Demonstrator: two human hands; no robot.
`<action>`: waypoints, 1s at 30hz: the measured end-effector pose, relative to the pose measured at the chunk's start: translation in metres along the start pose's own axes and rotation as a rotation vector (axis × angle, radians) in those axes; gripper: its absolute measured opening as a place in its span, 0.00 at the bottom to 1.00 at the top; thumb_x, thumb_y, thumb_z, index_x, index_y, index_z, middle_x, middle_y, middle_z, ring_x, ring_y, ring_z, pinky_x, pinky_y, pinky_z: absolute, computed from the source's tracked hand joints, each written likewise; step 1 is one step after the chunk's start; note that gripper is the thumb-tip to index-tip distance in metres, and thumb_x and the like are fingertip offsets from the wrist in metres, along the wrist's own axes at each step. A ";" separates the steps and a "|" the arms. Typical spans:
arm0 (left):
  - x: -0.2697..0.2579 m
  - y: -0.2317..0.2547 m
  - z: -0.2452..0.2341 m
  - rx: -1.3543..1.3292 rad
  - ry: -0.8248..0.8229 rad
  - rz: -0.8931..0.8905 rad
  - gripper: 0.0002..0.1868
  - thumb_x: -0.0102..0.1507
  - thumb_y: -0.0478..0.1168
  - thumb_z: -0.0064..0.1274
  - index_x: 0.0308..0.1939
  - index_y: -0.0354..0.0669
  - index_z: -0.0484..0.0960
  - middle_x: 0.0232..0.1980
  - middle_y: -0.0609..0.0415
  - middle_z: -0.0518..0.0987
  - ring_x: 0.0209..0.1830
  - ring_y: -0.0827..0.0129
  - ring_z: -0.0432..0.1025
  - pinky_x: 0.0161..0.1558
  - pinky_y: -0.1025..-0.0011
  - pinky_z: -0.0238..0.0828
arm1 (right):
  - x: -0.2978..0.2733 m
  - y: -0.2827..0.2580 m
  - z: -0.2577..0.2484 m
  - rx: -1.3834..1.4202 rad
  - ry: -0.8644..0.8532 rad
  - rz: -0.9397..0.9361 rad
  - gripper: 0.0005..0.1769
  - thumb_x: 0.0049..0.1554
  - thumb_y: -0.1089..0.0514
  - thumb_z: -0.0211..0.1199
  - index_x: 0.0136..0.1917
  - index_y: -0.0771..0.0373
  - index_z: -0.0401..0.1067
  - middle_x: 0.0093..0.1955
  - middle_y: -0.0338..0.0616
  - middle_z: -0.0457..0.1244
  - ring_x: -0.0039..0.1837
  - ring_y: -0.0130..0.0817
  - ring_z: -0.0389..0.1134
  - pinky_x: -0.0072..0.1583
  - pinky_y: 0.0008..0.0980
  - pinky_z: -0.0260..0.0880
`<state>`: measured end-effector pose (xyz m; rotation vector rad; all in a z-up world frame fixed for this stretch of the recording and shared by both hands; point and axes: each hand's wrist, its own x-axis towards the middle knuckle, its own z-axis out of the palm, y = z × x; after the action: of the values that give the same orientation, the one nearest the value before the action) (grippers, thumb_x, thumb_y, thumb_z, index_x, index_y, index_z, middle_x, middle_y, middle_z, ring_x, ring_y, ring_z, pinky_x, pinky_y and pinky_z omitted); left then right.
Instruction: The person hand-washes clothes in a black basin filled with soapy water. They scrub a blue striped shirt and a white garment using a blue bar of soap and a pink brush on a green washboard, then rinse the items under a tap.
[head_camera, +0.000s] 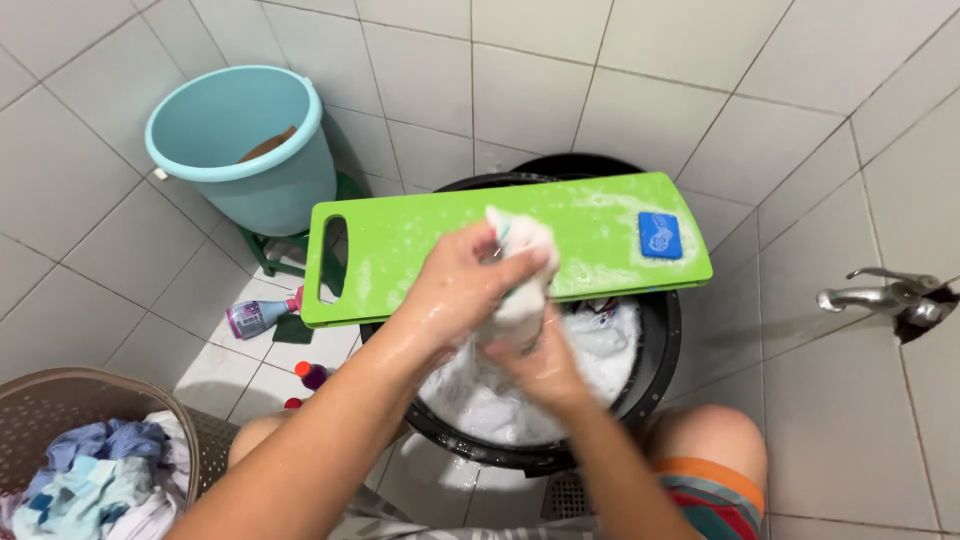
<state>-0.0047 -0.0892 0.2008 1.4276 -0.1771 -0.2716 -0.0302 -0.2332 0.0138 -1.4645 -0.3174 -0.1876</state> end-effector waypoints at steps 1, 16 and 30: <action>-0.001 0.010 0.006 -0.025 -0.023 0.076 0.14 0.62 0.41 0.62 0.46 0.34 0.84 0.41 0.54 0.85 0.35 0.75 0.78 0.39 0.74 0.76 | -0.007 0.023 0.010 -0.053 -0.056 0.139 0.34 0.56 0.41 0.71 0.67 0.60 0.64 0.58 0.46 0.67 0.60 0.36 0.67 0.61 0.38 0.70; -0.040 -0.182 -0.050 1.079 -0.106 0.154 0.51 0.46 0.49 0.74 0.68 0.34 0.67 0.70 0.37 0.67 0.69 0.36 0.63 0.62 0.47 0.58 | 0.016 0.091 -0.064 -0.744 -0.657 0.561 0.26 0.54 0.56 0.65 0.66 0.63 0.70 0.63 0.55 0.68 0.65 0.46 0.68 0.66 0.42 0.68; 0.017 -0.167 0.075 -0.052 0.187 0.128 0.21 0.66 0.41 0.52 0.63 0.40 0.79 0.58 0.47 0.82 0.58 0.64 0.76 0.62 0.71 0.72 | -0.003 -0.020 -0.019 1.081 0.669 0.475 0.33 0.54 0.33 0.54 0.61 0.58 0.72 0.57 0.46 0.70 0.59 0.43 0.68 0.62 0.42 0.66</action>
<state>-0.0224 -0.1858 0.0453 1.3757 -0.1065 -0.0368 -0.0379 -0.2540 0.0303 -0.3212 0.4388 -0.0811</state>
